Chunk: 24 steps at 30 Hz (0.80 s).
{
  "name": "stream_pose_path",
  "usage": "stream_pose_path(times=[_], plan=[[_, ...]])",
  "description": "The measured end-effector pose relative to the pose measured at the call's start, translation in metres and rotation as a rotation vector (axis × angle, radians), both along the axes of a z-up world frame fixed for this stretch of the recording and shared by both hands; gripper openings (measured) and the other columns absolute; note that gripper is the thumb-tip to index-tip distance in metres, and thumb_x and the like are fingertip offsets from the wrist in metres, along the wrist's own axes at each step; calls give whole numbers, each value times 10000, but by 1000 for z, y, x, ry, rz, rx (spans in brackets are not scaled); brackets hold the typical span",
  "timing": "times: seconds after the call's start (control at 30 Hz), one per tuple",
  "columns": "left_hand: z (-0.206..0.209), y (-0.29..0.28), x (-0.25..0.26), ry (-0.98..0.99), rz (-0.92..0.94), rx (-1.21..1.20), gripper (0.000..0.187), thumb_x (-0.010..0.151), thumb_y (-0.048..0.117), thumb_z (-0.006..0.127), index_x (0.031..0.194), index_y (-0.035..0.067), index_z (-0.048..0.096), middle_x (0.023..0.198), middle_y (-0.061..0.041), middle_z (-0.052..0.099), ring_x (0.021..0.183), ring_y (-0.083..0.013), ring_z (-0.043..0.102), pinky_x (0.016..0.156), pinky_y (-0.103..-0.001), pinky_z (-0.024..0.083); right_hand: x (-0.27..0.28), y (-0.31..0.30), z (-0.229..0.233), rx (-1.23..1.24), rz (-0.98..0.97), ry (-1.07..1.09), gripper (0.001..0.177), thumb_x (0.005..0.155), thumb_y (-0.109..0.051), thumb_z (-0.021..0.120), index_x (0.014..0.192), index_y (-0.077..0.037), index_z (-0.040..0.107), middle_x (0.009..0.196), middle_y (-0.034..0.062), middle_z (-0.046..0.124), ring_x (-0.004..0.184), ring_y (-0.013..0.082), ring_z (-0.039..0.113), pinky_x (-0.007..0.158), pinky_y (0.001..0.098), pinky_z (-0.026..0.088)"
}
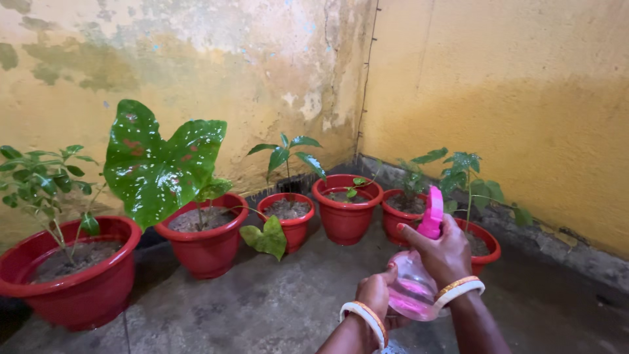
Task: The person waters various potted plants by hand using a spray bottle, spraying the leaves and soil of different plants in red pots one at a time.
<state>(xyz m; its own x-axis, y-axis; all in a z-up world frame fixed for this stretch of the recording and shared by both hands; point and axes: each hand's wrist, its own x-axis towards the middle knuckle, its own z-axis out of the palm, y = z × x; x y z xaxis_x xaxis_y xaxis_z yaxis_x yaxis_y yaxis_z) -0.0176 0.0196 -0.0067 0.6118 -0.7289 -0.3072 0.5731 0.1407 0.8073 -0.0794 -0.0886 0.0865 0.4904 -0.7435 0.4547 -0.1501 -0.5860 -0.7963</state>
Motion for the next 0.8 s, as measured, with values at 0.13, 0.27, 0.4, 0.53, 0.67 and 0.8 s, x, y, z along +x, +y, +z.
stream_pose_path(times=[0.13, 0.27, 0.4, 0.53, 0.67, 0.8], plan=[[4, 1, -7, 2, 22, 38, 441, 975, 493, 609, 1177, 112, 705, 1029, -71, 770, 828, -198, 730, 643, -354, 560, 1, -5, -4, 47, 2, 16, 486, 714, -389, 877, 978, -28, 686, 816, 104, 740, 727, 190, 690, 675, 386, 537], [-4, -10, -10, 11, 3, 23, 443, 971, 489, 582, 1171, 112, 698, 1022, -84, 773, 822, -208, 737, 628, -360, 566, -5, -15, -7, 51, 38, 10, 484, 730, -393, 872, 973, -20, 684, 808, 97, 727, 707, 189, 674, 657, 381, 535], [-15, -26, -11, 39, -51, 36, 423, 966, 481, 619, 1150, 113, 714, 977, -79, 767, 782, -204, 720, 597, -342, 563, -19, -25, -12, 91, 84, -8, 522, 718, -403, 881, 1001, -20, 667, 800, 84, 702, 696, 173, 652, 640, 373, 532], [-24, -42, -17, 69, -78, 50, 437, 960, 539, 572, 1125, 156, 704, 954, -57, 751, 758, -184, 688, 570, -326, 517, -35, -33, -11, 40, 28, 58, 577, 671, -417, 898, 1053, -43, 680, 812, 75, 696, 711, 173, 645, 655, 369, 534], [-32, -55, -25, 61, -166, 58, 455, 973, 548, 537, 1120, 156, 714, 941, -42, 757, 730, -163, 681, 554, -300, 508, -56, -41, -13, 3, -70, 62, 629, 648, -437, 884, 1113, -63, 686, 867, 78, 752, 766, 181, 712, 718, 360, 557], [-33, -67, -35, 61, -200, 107, 439, 983, 547, 512, 1113, 178, 712, 927, -22, 764, 741, -155, 701, 593, -308, 533, -66, -53, -18, -24, -174, 119, 651, 660, -444, 880, 1141, -57, 672, 930, 111, 771, 823, 218, 745, 768, 388, 566]])
